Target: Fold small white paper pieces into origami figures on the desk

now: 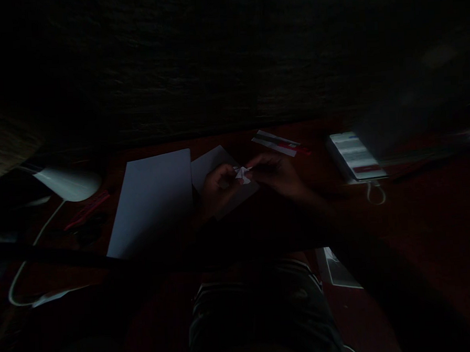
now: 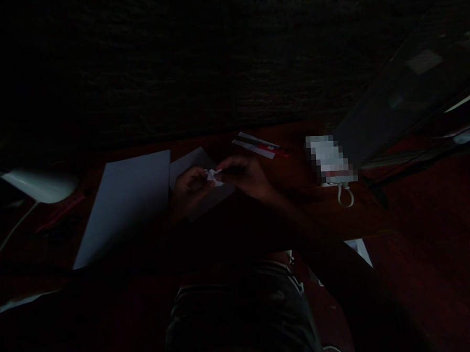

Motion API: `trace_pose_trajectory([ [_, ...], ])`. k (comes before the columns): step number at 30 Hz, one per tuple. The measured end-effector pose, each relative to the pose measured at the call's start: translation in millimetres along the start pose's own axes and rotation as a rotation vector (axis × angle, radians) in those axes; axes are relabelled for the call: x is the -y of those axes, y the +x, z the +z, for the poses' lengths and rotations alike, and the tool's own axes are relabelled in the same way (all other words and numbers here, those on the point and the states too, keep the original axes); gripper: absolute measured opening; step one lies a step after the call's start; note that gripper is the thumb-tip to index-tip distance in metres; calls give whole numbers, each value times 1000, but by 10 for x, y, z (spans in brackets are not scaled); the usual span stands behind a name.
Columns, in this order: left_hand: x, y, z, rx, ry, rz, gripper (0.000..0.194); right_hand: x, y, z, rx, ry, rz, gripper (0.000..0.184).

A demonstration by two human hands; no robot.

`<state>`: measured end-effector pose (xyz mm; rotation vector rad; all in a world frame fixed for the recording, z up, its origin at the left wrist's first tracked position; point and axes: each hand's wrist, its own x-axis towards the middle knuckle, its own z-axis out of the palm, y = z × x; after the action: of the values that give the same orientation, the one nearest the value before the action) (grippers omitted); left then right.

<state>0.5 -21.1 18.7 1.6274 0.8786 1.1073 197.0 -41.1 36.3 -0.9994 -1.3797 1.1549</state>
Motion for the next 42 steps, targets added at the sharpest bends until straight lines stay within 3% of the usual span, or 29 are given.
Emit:
trace_pose_trajectory([
  [7,-49,-17,5,-26,-21,-12,30,-73,13,11,19,-1,1,30],
  [16,0,-4,1,-98,-68,-123,38,-125,8,68,11,-4,103,41],
  [21,31,3,-2,-91,-103,-141,37,-92,-4,75,-22,-47,62,40],
  [31,24,32,-7,-58,-317,-203,32,-20,20,42,-8,96,209,30],
  [42,5,-15,-1,9,-131,-189,39,-28,18,-10,74,81,227,31],
])
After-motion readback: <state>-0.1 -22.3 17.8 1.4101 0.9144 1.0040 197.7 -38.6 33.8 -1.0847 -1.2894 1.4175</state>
